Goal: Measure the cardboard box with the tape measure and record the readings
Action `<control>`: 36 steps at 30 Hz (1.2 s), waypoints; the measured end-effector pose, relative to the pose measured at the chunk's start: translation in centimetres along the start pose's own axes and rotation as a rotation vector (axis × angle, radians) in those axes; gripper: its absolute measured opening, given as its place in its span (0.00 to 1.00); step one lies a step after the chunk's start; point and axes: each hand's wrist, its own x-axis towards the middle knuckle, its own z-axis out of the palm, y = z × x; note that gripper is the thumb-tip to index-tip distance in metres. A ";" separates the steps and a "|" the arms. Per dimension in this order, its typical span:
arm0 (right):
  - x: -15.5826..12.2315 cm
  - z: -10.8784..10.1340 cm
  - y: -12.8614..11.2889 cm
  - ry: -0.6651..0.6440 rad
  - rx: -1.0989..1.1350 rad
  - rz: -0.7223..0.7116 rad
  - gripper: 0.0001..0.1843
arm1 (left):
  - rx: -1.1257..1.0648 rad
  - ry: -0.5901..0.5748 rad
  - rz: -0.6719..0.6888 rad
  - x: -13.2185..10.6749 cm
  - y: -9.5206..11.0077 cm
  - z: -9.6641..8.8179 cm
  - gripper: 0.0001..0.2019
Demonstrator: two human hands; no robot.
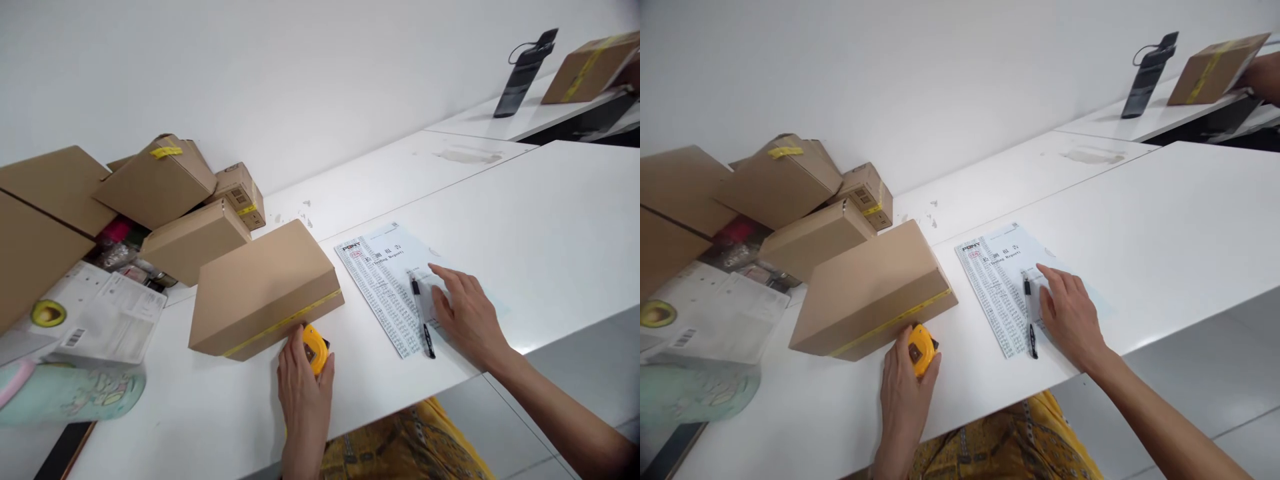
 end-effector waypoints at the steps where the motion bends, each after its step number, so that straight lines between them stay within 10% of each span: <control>1: 0.0 -0.4 -0.7 0.049 0.026 -0.006 0.21 | -0.031 -0.025 -0.025 0.1 -0.1 0.0 0.26; 4: -0.9 -1.6 -4.0 0.022 0.281 -0.009 0.15 | -0.225 -0.082 -0.108 -0.5 1.0 -0.7 0.25; 10: -3.0 -4.4 -12.2 -0.794 1.010 0.328 0.26 | -0.680 -0.499 -0.068 -2.8 3.7 -4.2 0.40; 14: -2.7 -5.1 -14.4 -0.915 1.078 0.329 0.27 | -0.767 -0.526 -0.110 -3.6 2.9 -5.7 0.41; 20: -0.7 -4.7 -12.8 -0.865 1.112 0.383 0.25 | -0.833 -0.400 -0.326 -2.6 -1.9 -10.8 0.35; 28: 11.2 -3.8 -5.4 -0.305 1.358 0.712 0.16 | -0.715 -0.164 -0.497 6.8 -11.6 -22.4 0.30; 36: 17.2 1.9 -12.1 -0.319 1.193 0.597 0.15 | -0.820 -0.163 -0.564 13.7 -16.0 -21.7 0.25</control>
